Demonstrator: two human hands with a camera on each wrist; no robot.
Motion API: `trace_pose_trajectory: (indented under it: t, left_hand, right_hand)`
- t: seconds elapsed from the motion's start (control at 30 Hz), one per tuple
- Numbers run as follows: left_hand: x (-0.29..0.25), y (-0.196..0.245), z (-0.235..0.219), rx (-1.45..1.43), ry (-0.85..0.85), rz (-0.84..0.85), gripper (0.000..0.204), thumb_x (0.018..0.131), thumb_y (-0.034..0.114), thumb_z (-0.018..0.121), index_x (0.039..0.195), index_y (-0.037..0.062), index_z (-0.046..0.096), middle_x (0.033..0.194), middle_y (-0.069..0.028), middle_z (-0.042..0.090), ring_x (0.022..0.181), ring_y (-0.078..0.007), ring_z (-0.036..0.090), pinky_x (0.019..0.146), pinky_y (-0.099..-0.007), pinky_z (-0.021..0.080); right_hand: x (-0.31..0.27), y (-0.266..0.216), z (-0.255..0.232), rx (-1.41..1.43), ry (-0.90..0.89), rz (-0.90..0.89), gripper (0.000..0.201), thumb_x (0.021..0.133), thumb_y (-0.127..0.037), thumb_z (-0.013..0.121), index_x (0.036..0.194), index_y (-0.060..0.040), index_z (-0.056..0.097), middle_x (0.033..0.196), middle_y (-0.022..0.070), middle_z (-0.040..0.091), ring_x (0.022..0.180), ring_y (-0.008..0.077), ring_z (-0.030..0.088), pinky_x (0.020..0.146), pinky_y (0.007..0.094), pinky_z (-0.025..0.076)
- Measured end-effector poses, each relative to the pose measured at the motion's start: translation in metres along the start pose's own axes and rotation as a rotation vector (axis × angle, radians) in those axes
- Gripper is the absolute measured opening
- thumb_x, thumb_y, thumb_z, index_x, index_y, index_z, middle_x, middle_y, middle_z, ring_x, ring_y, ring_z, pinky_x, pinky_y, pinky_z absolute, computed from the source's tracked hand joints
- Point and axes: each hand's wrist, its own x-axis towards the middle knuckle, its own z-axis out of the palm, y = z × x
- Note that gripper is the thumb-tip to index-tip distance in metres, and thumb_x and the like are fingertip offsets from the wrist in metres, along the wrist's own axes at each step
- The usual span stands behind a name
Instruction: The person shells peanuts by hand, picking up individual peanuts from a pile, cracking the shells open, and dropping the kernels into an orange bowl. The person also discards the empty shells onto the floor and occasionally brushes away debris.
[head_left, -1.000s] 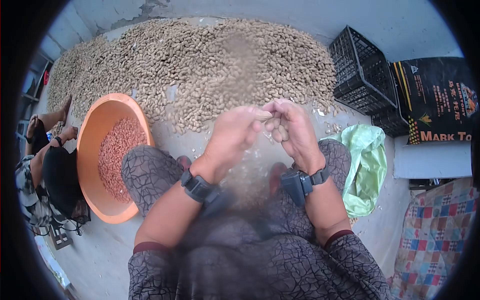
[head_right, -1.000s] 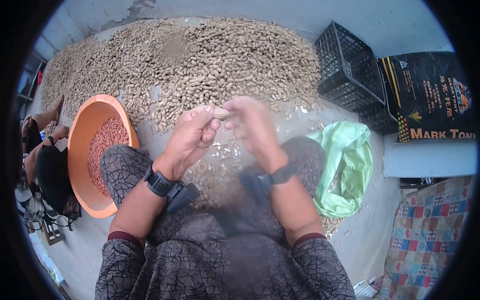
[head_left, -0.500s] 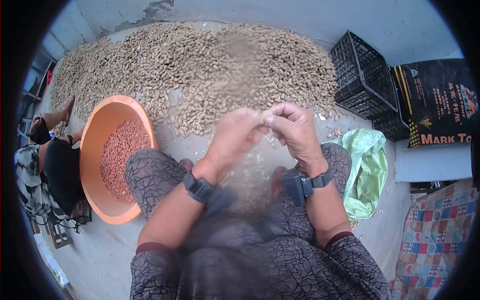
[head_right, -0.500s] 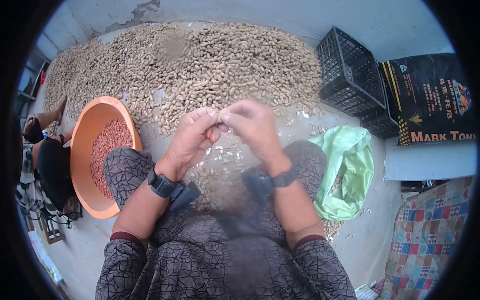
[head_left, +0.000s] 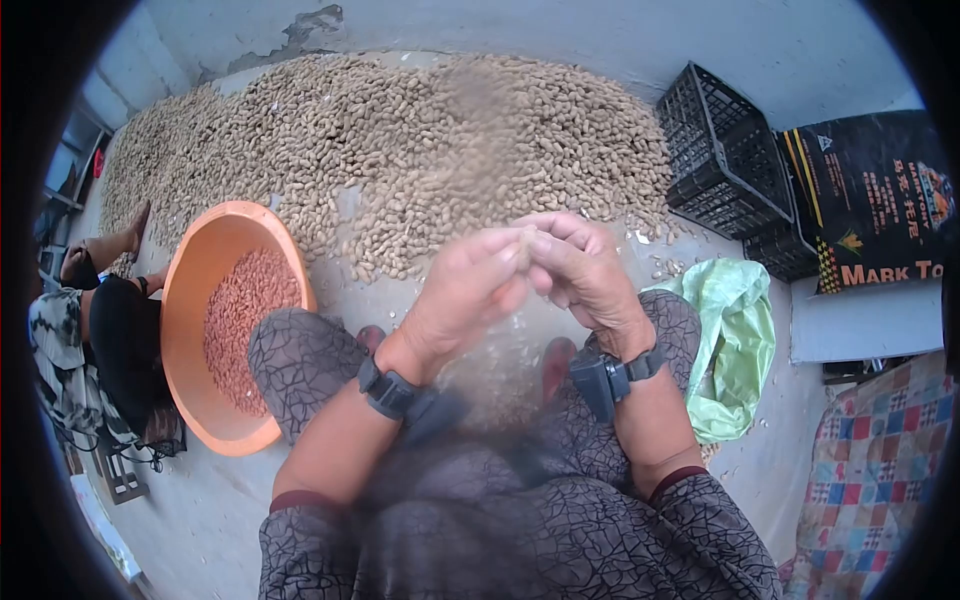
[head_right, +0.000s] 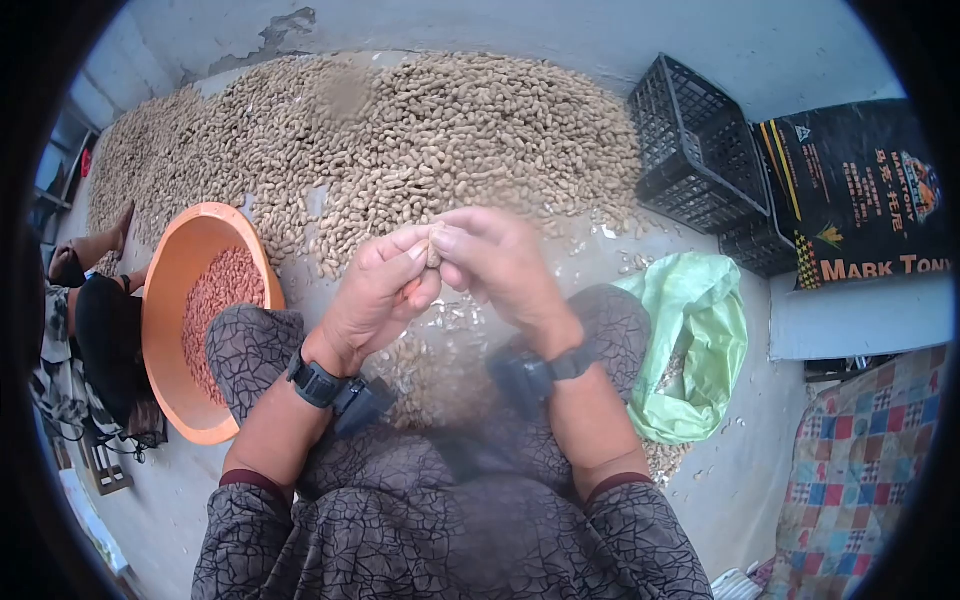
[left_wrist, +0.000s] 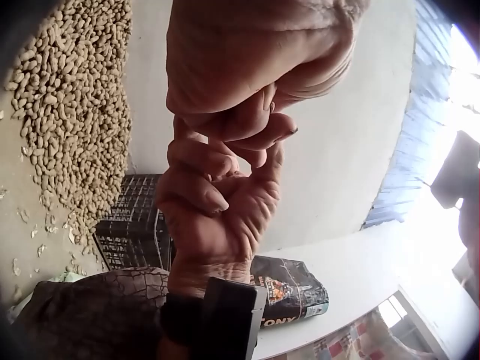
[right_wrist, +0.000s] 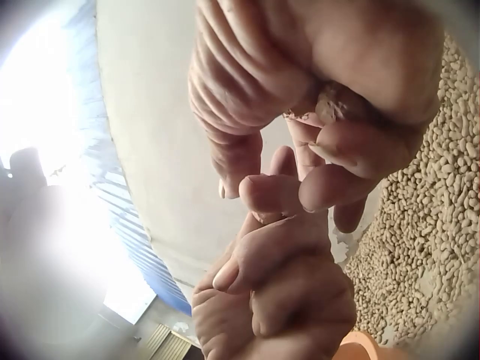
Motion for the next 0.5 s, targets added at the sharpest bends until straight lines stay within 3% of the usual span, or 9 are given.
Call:
trace_pose_trajectory:
  t: [0.23, 0.33, 0.4, 0.5]
  left_hand:
    - [0.003, -0.001, 0.007, 0.063, -0.059, 0.046, 0.033, 0.088, 0.010, 0.041, 0.115, -0.0041, 0.054, 0.080, -0.0014, 0.056, 0.071, -0.0073, 0.052, 0.066, -0.0208, 0.043]
    - [0.003, -0.002, 0.005, 0.135, -0.038, 0.047, 0.034, 0.087, 0.010, 0.041, 0.116, -0.0028, 0.054, 0.080, -0.0014, 0.056, 0.069, -0.0056, 0.050, 0.062, -0.0190, 0.041]
    - [0.002, -0.001, 0.003, 0.094, -0.128, 0.066, 0.033, 0.086, 0.008, 0.041, 0.113, -0.0053, 0.053, 0.084, -0.0079, 0.060, 0.054, -0.0048, 0.042, 0.049, -0.0176, 0.033]
    - [0.001, -0.004, 0.002, 0.171, -0.159, 0.122, 0.031, 0.087, 0.012, 0.044, 0.110, -0.0052, 0.054, 0.084, -0.0070, 0.060, 0.053, -0.0047, 0.042, 0.048, -0.0175, 0.033]
  right_hand:
    - [0.000, 0.005, 0.002, 0.106, -0.158, 0.026, 0.032, 0.085, -0.022, 0.061, 0.105, 0.0035, 0.059, 0.067, -0.0004, 0.058, 0.052, 0.0014, 0.050, 0.042, 0.0137, 0.032]
    - [-0.002, 0.002, 0.004, 0.217, -0.192, 0.026, 0.028, 0.085, -0.020, 0.061, 0.100, 0.0041, 0.059, 0.067, 0.0007, 0.059, 0.051, 0.0018, 0.049, 0.042, 0.0142, 0.032]
    - [-0.001, 0.008, 0.002, 0.240, -0.170, 0.041, 0.026, 0.085, -0.019, 0.060, 0.097, 0.0036, 0.059, 0.068, 0.0014, 0.059, 0.050, 0.0025, 0.049, 0.042, 0.0147, 0.033]
    - [0.000, 0.017, -0.005, 0.295, -0.136, 0.064, 0.022, 0.085, -0.019, 0.060, 0.091, 0.0020, 0.058, 0.068, 0.0022, 0.058, 0.049, 0.0039, 0.048, 0.042, 0.0157, 0.033]
